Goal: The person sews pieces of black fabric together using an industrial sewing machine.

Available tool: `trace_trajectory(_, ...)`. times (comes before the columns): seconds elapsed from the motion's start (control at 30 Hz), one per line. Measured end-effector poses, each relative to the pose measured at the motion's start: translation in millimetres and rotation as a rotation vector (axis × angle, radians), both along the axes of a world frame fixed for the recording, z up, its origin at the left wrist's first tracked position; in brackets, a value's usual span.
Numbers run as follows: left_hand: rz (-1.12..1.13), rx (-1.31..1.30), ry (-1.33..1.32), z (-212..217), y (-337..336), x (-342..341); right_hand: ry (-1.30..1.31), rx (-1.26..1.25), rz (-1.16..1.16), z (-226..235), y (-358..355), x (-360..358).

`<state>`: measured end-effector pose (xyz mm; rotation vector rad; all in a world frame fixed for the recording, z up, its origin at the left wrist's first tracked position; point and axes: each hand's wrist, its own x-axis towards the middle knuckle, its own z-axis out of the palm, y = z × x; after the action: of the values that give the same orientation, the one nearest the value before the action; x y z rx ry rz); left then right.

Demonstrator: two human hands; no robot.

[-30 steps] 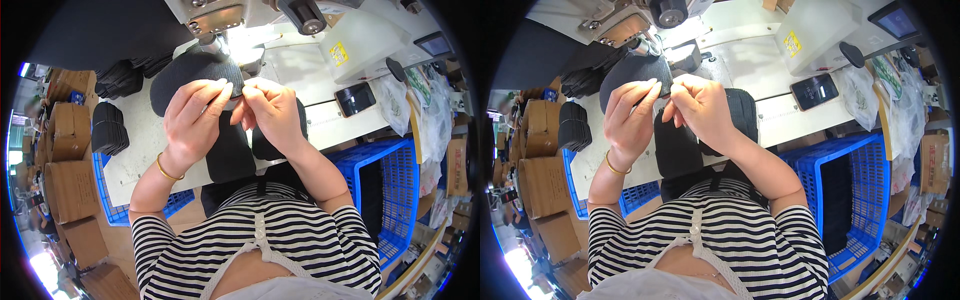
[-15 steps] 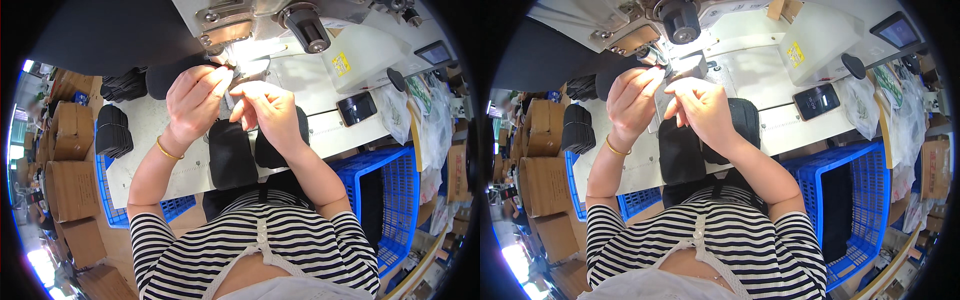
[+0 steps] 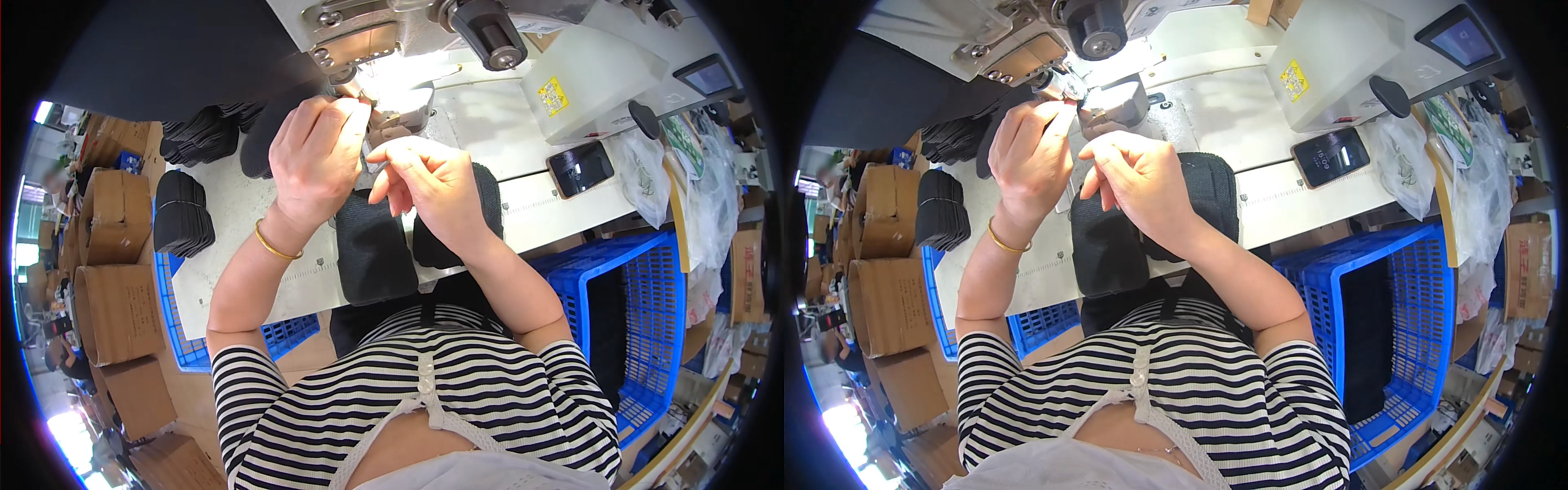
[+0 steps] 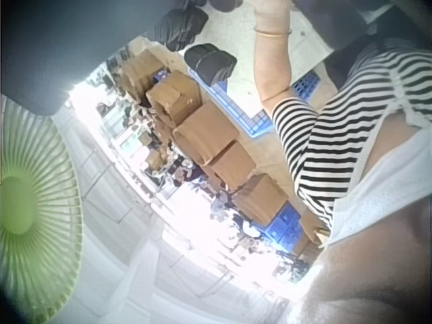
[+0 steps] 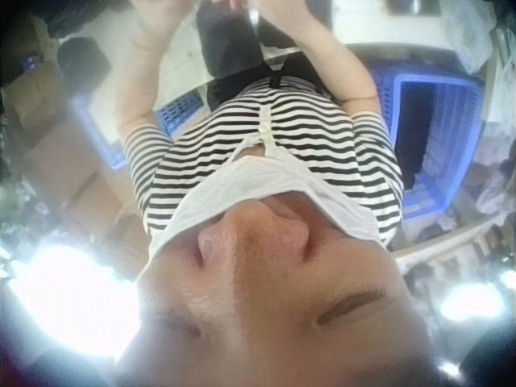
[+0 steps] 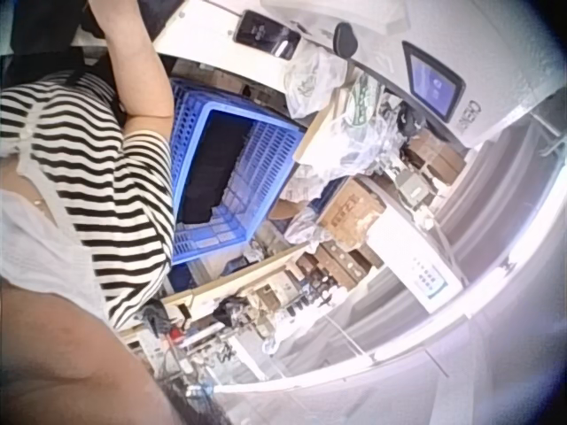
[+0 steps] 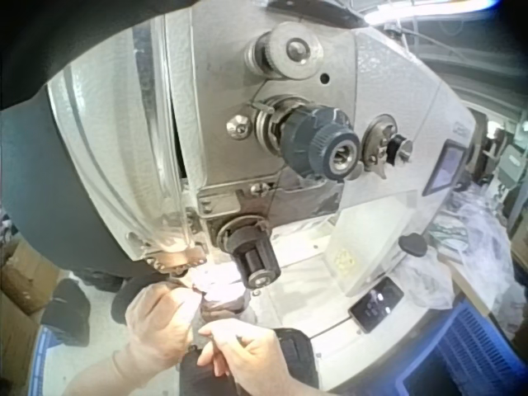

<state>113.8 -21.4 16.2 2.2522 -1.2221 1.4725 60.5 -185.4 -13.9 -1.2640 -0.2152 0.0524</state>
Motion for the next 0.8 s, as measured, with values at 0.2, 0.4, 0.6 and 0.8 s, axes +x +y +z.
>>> trace_trajectory(0.2, -0.015, 0.052, 0.028, -2.2, 19.0, 8.1, 0.029, -0.034, 0.036, -5.5, -5.9, -4.0)
trace_trajectory(0.4, 0.020, 0.160, 0.224, 2.8, 74.3, 23.2, -0.024, -0.136, 0.081, 2.2, -3.9, -8.9)
trace_trajectory(0.6, 0.090, 0.328, 0.211, 31.1, 46.2, -37.3, -0.071, -0.014, 0.034, 1.7, 12.2, -15.1)
trace_trajectory(0.8, 0.091, 0.126, 0.547, 27.4, 21.6, -59.9, -0.056, 0.102, 0.027, -9.9, 21.9, -13.3)
